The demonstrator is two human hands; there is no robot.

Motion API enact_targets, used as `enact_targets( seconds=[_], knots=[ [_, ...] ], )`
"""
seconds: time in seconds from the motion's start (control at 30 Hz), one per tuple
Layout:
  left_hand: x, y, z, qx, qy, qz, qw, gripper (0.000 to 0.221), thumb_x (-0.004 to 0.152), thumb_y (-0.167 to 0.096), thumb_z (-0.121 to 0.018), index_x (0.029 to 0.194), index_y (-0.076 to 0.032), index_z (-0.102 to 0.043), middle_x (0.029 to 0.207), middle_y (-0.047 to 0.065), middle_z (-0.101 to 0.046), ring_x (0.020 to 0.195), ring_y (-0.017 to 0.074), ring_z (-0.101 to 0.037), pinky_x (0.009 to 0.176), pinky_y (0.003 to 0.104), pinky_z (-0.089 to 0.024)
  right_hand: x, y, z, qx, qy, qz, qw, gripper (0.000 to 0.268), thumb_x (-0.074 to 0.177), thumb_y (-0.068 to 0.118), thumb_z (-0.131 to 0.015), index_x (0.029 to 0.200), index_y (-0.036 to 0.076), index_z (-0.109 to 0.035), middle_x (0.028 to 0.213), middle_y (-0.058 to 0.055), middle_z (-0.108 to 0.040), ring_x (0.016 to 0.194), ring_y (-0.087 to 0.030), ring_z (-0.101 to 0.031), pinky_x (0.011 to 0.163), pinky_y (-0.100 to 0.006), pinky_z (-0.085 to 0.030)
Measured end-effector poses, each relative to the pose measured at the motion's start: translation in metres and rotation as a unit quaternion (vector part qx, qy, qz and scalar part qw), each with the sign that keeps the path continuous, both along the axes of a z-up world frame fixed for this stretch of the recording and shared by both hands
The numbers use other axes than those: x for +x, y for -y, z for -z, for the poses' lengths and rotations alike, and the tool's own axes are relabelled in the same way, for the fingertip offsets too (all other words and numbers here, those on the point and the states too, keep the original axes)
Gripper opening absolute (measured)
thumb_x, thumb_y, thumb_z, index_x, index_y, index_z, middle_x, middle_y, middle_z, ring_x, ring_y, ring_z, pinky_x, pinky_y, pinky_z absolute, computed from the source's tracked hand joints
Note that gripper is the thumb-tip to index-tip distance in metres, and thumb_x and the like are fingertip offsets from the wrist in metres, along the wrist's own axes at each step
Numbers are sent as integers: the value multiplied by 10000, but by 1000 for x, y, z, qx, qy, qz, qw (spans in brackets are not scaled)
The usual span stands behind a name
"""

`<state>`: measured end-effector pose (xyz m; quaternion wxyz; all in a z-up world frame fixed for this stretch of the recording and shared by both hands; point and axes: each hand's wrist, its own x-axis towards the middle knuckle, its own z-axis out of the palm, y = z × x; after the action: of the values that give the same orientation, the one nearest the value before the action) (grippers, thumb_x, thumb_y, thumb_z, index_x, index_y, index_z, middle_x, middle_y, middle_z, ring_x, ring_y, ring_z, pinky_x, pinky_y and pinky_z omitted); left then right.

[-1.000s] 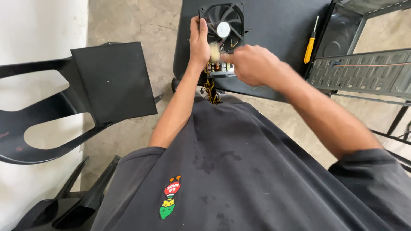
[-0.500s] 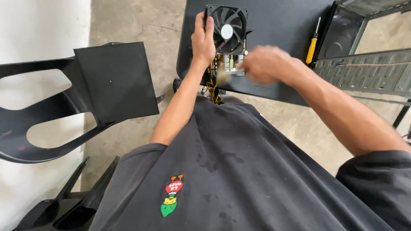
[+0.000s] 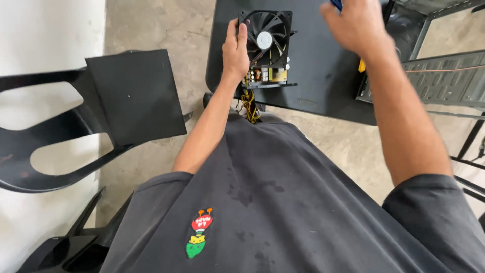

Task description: Disassembling a computer power supply unit to clean the internal fan and components using a screwdriver and a brush.

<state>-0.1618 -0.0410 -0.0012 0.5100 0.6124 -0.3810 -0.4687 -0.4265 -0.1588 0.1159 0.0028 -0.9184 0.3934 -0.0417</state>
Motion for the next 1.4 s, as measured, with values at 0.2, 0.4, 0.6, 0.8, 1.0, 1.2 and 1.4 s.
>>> enact_targets(
  seconds=[0.2,0.4,0.6,0.8,1.0,1.2,1.4],
  knots=[
    [-4,6,1,-111,-117,-45,986,419,1091,-438,-370,1186,-114,-618,1076,18,-671,1017,140,-614,928,289,-478,71,-64,-16,549,266,328,722,320,1011,342,-690,1193,94,-601,773,56,-389,564,-47,-353,464,-207,-315],
    [-3,4,-24,-27,-113,-43,992,489,955,-578,-531,1061,-111,-628,1004,28,-677,966,161,-631,889,323,-495,69,-84,10,543,399,312,670,246,1050,128,-684,914,129,-479,629,55,-309,479,-58,-293,425,-230,-257],
    [-5,14,45,73,-43,-92,992,924,967,-616,-458,1571,61,-281,1639,254,-327,1537,393,-302,1245,468,-302,24,-63,-23,121,258,51,957,529,1096,-25,-591,1602,56,-457,1005,-158,-722,878,-285,-660,840,-407,-491],
    [9,10,38,90,-58,-86,991,878,968,-572,-476,1554,63,-320,1616,254,-370,1513,399,-344,1217,463,-348,21,-41,-107,486,-180,20,855,525,927,218,-635,1446,287,-598,1446,73,-633,1212,-245,-693,1116,-444,-498],
    [-5,15,30,20,-4,-53,998,810,989,-572,-494,1492,58,-424,1486,241,-569,1422,376,-509,1153,439,-429,19,-34,-85,381,-28,-39,923,569,845,32,-615,1412,62,-634,1462,-148,-569,1342,-286,-549,1157,-386,-388],
    [-5,7,5,-70,-8,-68,995,425,1036,-461,-472,1173,-91,-628,1026,69,-742,933,211,-716,788,352,-537,2,-35,-72,296,127,2,947,505,1013,-89,-628,1514,-45,-580,1486,-230,-587,1316,-297,-545,1061,-405,-422],
    [-1,13,10,-46,-29,-88,995,481,1031,-448,-489,1254,-45,-626,1182,123,-743,1115,268,-705,929,382,-552,-5,-49,-71,574,-204,31,792,514,916,221,-716,1427,273,-689,729,-50,-777,705,-160,-663,781,-307,-535]
  ],
)
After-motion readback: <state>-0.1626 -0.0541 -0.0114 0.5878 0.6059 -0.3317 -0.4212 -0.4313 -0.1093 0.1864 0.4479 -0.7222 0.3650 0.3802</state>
